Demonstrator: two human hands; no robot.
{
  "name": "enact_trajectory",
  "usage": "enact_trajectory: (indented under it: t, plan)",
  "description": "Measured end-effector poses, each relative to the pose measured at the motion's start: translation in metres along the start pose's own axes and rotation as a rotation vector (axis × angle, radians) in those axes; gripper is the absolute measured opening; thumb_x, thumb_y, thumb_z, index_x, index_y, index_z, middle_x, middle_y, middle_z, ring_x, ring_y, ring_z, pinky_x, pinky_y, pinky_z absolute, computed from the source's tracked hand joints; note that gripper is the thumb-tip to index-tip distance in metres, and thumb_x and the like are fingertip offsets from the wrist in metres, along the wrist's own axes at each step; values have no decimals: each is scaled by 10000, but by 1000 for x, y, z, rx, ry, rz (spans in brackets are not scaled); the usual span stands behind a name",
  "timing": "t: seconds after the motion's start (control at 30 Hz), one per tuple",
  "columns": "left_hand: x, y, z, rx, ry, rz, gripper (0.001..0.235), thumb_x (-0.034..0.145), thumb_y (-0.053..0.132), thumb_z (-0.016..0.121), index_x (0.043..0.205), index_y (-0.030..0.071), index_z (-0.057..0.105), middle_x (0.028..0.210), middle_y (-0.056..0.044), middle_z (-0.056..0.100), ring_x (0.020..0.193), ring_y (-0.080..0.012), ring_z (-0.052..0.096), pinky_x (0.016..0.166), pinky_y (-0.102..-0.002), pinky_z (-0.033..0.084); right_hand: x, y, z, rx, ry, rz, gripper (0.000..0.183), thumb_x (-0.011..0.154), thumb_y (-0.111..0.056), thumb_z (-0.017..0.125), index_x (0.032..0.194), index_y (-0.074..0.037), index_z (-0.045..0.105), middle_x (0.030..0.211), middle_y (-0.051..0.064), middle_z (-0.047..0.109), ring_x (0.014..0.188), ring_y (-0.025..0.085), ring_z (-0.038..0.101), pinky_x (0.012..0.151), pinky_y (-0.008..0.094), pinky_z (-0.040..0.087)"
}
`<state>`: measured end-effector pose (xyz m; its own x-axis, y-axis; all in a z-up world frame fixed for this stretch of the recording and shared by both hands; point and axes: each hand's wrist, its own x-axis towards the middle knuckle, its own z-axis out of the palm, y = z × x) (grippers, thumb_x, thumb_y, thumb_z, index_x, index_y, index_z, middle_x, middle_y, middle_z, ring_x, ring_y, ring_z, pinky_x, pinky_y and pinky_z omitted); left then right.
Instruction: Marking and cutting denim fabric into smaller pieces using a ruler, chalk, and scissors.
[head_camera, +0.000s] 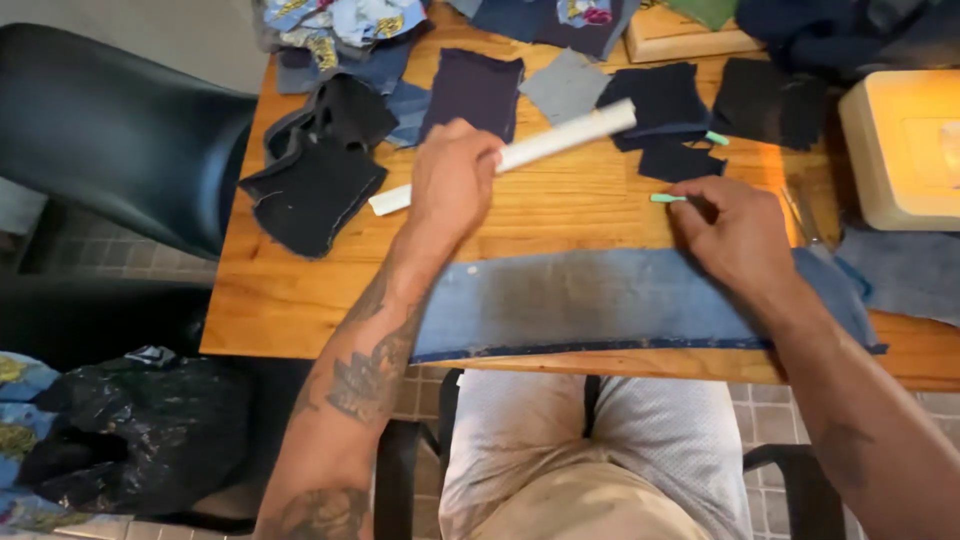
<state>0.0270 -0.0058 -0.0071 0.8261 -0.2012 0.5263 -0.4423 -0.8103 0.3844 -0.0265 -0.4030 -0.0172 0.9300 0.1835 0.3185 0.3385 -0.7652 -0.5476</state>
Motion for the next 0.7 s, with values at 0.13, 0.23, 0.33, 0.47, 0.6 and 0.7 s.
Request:
enact_trajectory:
  t: [0.13,0.23,0.33,0.47,0.6,0.7]
  plan:
    - [35,-31,22,175,103,-151,144,1007,153,744,1031,174,884,995,-180,706,904,-484,641,812,-663,481,-2,15,-2,-167,1,-79,249,1108,-258,720,1281,-175,879,1254,65,860,1124,330,789,939,488,590]
    - [64,-80,50,298,4,-268,132,985,213,825,929,305,901,1008,-96,776,1020,-431,713,836,-604,554,4,33,2,-99,-41,-212,218,1054,-144,740,1248,-118,837,1242,114,824,1200,362,766,1054,477,583]
    - [72,-95,65,380,-12,-358,185,942,137,767,935,281,882,1033,-88,768,1143,-435,684,905,-578,554,7,26,-3,-261,-51,-200,240,1063,-239,704,1252,-232,852,1256,54,849,1242,330,769,998,494,610]
    - [110,-69,81,490,14,-287,347,772,184,880,1114,196,824,1201,-124,706,1206,-453,641,1023,-585,532,18,40,2,-261,-1,-246,198,1073,-204,733,1232,-211,851,1224,61,852,1208,354,772,996,519,610]
    - [198,-28,123,234,-8,153,245,956,70,714,1194,90,765,1166,-180,711,1072,-472,650,865,-641,521,22,37,-9,-175,31,-254,301,1098,-138,709,1374,-121,829,1246,121,845,1170,391,787,968,509,607]
    - [256,-27,183,149,-110,318,546,965,-30,732,1505,51,728,1466,-190,721,1361,-455,621,1102,-617,524,8,3,-36,-45,-13,-161,436,1123,-68,639,1544,-56,752,1326,151,805,1209,383,773,938,498,599]
